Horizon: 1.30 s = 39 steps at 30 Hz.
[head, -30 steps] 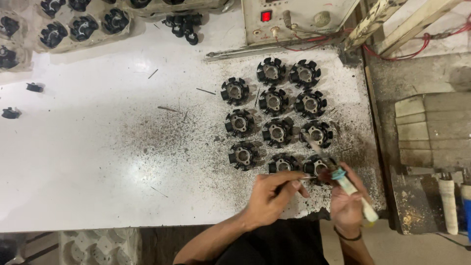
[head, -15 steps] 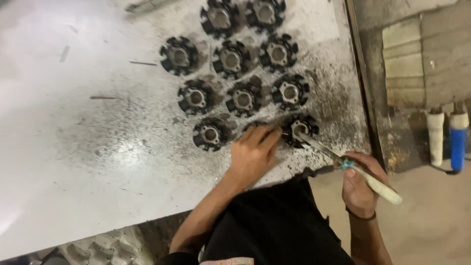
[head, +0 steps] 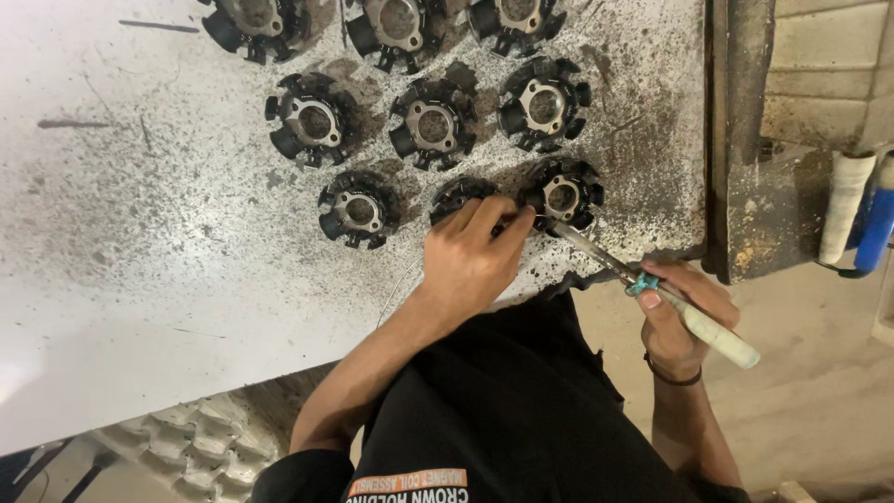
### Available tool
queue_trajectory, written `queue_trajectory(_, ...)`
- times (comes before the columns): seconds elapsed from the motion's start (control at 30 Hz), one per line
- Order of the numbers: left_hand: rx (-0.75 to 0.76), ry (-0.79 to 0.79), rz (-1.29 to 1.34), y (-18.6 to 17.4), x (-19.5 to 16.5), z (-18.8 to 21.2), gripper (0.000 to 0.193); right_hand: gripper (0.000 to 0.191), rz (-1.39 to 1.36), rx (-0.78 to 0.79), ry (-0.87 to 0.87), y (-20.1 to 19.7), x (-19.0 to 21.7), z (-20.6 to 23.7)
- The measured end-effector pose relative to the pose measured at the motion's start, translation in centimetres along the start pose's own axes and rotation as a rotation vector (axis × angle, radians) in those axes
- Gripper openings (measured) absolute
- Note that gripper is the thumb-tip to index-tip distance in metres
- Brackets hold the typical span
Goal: The person works at a workshop bench with black plastic rotor-like parts. They use a heated hand tool with red wires to work on parts held in a row, then use a soldering iron on the center hub of each part arranged on the bench, and place finished parts into molded tray inserts.
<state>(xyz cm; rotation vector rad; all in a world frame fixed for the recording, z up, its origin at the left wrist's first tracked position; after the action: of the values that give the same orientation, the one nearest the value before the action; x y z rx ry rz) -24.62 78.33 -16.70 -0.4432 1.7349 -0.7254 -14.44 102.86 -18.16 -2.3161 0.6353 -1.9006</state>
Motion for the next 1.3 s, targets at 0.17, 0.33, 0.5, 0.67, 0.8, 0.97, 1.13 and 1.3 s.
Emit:
queue_trajectory(0.17,0.043,0.001,0.013,0.8,0.3,0.2,0.020,0.038,0.064,0.062,-0.017,0.7,1.1,-0.8)
queue_trajectory(0.33,0.038,0.021,0.014,0.8,-0.3,0.6,0.022,0.032,0.202,0.155,-0.036,1.5,3.7,-2.1)
queue_trajectory(0.5,0.068,-0.028,0.045,1.7,0.0,1.3,0.020,0.028,0.225,0.223,-0.066,2.9,6.0,-3.3)
queue_trajectory(0.67,0.088,-0.019,0.124,2.1,-0.4,1.0,0.026,0.027,0.292,0.333,-0.067,3.6,7.5,-3.6)
queue_trajectory(0.8,0.136,-0.011,-0.060,-1.3,-1.7,0.2,0.027,0.024,0.058,0.232,0.067,1.0,5.6,-4.3)
queue_trajectory(0.97,-0.165,0.193,0.063,-10.8,-4.6,-1.4,0.023,0.022,-0.474,-0.090,0.144,0.3,-0.1,-4.2)
queue_trajectory(1.13,-0.162,0.039,-0.136,-5.3,-1.0,-6.2,0.030,0.028,-0.372,-0.053,0.001,2.1,-1.6,-6.1)
queue_trajectory(1.3,-0.107,-0.041,-0.100,-1.8,3.0,-5.8,0.036,0.028,-0.402,-0.045,0.026,3.0,-2.8,-8.0)
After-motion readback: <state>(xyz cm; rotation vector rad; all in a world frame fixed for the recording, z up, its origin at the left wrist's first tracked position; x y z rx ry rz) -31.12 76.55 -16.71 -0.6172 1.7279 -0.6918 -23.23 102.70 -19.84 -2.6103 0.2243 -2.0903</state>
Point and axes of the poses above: each hand's wrist, its own z-axis away from the middle knuckle, its own y-axis out of the palm, x = y × z, the point moved 10 cm from there along -z, towards the middle knuckle, and after that the axes turned 11 degrees about -y, right-handed, at the moved point
